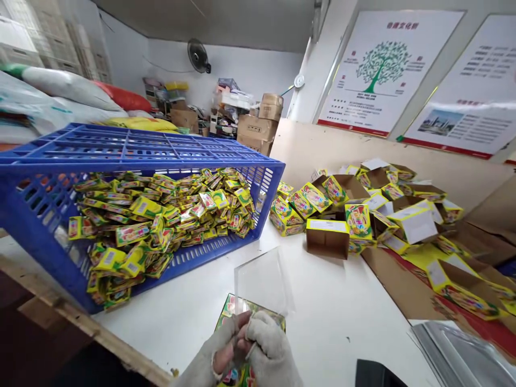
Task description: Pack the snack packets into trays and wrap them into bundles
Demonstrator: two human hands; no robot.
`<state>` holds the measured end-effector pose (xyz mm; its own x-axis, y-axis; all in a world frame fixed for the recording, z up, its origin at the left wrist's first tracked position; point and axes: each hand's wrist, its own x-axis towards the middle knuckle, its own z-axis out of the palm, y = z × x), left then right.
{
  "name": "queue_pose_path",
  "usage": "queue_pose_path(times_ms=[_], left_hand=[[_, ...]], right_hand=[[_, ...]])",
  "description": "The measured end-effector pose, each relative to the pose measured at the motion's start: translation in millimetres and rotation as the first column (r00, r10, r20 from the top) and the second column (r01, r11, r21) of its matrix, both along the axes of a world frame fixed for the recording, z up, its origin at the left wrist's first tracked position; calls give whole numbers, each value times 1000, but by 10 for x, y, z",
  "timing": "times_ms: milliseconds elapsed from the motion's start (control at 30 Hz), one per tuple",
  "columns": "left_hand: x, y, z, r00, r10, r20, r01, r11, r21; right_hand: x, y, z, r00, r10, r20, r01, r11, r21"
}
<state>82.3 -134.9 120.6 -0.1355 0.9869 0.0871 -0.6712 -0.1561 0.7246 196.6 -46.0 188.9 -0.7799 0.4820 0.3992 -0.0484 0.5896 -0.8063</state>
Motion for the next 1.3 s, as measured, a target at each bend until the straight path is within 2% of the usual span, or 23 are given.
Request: queue_pose_path(times_ms=[133,267,400,500,600,733,900,1000,1200,1300], left_hand=[[35,-88,125,995,-40,-91,40,999,-1],[31,-196,223,993,-45,-113,44,999,-10],[23,-98,256,994,-45,-105,42,999,-26],[21,65,239,997,-79,-26,76,993,-90],[47,172,192,996,-73,42,78,986,-150],[97,197,133,997,-46,61,54,989,-141],[85,120,86,1000,-29,2,29,995,-95],[66,12,52,1000,-2,-31,-1,996,-85],[19,-234,33,998,29,-53,-32,999,-43],[20,-165,86,1000,12,-28,-14,999,-48]], right_hand=[[54,-18,-50,1000,-19,5,19,1000,-19],[86,-40,-82,998,-44,-38,44,999,5],[103,-45,-50,998,-54,-38,54,998,16],[91,-39,-35,996,-42,-74,46,998,52],[75,-29,-70,996,-36,-79,39,999,29],[85,-2,-149,999,-2,-42,1,1000,-26],[109,22,-150,999,29,42,-25,996,-85],[94,7,-120,999,22,39,-18,996,-85],[45,-50,-132,998,-47,-47,47,999,15],[37,-57,-151,996,-61,-59,62,998,19]])
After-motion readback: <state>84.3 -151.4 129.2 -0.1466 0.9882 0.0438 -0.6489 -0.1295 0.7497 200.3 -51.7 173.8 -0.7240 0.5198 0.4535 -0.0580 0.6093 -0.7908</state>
